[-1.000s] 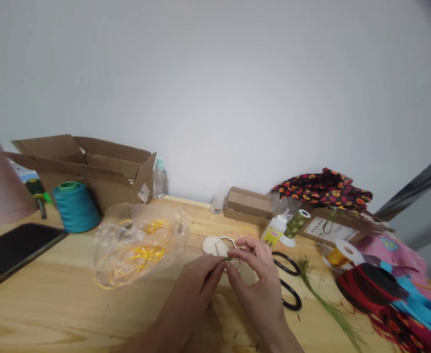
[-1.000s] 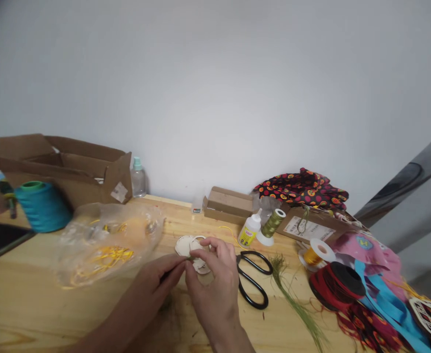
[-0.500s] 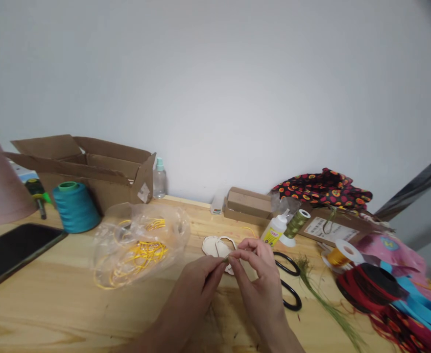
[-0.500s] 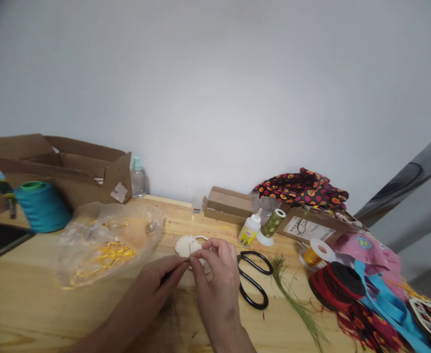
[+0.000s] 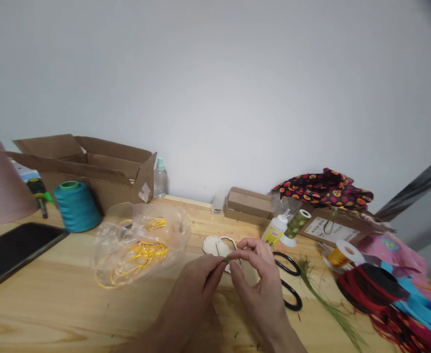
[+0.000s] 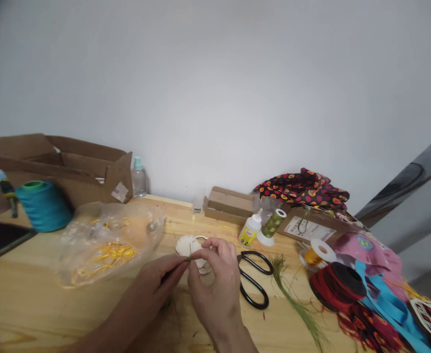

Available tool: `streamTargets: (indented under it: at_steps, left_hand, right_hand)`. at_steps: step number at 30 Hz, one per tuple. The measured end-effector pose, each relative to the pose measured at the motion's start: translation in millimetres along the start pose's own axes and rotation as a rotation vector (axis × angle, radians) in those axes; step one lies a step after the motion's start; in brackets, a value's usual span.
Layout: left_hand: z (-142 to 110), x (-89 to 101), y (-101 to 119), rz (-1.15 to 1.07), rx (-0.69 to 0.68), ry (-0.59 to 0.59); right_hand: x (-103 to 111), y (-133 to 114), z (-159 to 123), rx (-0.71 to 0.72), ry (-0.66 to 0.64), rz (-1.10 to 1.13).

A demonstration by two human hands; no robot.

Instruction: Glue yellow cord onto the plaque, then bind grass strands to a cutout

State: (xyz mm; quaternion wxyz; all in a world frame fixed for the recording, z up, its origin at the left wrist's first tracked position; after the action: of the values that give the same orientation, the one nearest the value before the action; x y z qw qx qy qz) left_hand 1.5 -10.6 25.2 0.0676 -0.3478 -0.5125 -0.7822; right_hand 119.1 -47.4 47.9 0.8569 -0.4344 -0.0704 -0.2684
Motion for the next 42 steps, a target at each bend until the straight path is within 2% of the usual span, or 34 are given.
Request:
streamTargets:
  at_steps: [18, 26, 36, 39, 42]
  left_hand:
    - [-1.8, -4.4, -0.5, 0.152, -0.078, -0.048]
    - [-0.9, -3.9, 2.1, 0.199, -0.063, -0.058]
    - [-1.0, -2.4, 0.6, 0.233, -0.036, -0.057]
    - [-0.7, -2.1, 0.1, 0.237, -0.04, -0.05]
    - [-1.0, -3.2, -0.4, 0.244, -0.043, -0.056]
  right_hand:
    - [-1.8, -0.2, 1.1, -0.014, -0.033, -0.083]
    - [-1.1, 3.0, 2.6, -0.036, -0.051, -0.039]
    - [7.7, 7.3, 5.0, -0.076, -0.001, -0.024]
    - [11.1, 4.2, 6.2, -0.058, 0.032, 0.015]
    - [10.1, 1.4, 6.1, -0.034, 0.002, 0.022]
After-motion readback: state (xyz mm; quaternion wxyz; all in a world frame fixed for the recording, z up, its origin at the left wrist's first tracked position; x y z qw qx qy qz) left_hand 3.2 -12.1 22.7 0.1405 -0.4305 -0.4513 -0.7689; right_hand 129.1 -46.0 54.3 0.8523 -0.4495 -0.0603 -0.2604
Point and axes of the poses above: each hand's wrist, its own z-axis towards the middle knuckle, its own x-axis out of the back of the hand, y = z × x, the point moved 4 cm from there along z, towards the middle knuckle, and after that the axes turned 15 degrees about z, right-handed, at the moved point
